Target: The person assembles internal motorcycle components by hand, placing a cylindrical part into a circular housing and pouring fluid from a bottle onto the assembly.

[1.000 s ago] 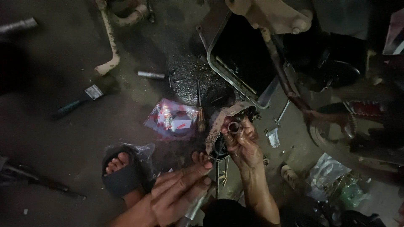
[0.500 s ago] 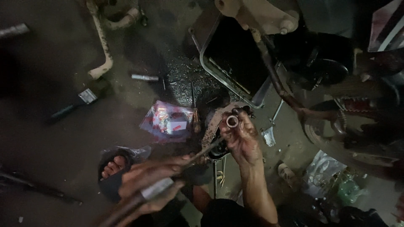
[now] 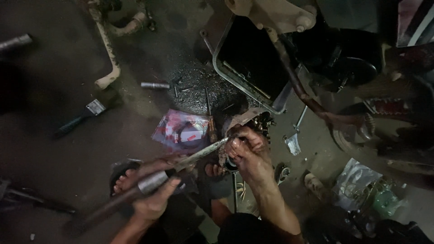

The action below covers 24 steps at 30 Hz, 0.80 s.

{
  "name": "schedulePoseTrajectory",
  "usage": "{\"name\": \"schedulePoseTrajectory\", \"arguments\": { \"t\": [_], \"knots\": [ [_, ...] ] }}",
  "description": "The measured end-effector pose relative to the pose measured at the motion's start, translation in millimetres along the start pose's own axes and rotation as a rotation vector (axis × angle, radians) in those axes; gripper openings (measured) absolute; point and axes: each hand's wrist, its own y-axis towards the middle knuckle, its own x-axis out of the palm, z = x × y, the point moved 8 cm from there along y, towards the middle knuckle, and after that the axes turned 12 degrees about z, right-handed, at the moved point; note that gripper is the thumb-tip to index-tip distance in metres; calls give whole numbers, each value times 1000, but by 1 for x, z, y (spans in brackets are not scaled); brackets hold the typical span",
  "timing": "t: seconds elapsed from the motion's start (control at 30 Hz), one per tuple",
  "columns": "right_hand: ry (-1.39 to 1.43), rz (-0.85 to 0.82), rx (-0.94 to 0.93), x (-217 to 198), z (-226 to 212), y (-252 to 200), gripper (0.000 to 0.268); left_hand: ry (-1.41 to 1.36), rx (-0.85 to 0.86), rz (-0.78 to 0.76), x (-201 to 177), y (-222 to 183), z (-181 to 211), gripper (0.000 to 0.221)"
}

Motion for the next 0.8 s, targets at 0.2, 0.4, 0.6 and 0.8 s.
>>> {"name": "schedulePoseTrajectory", "arguments": {
  "t": [0.2, 0.4, 0.6, 0.8],
  "knots": [
    [-4, 155, 138, -9, 1, 51, 13, 53, 405, -44, 9, 11, 59, 22],
    [-964, 226, -939, 40, -85, 132, 27, 45, 329, 109, -20, 25, 50, 22],
    [-1334, 139, -694, 75, -76, 183, 36, 77, 272, 182, -31, 31, 53, 25],
    [-1377, -158, -546, 58, -19, 195, 23, 16, 148, 246, -48, 33, 35, 26]
  ]
}}
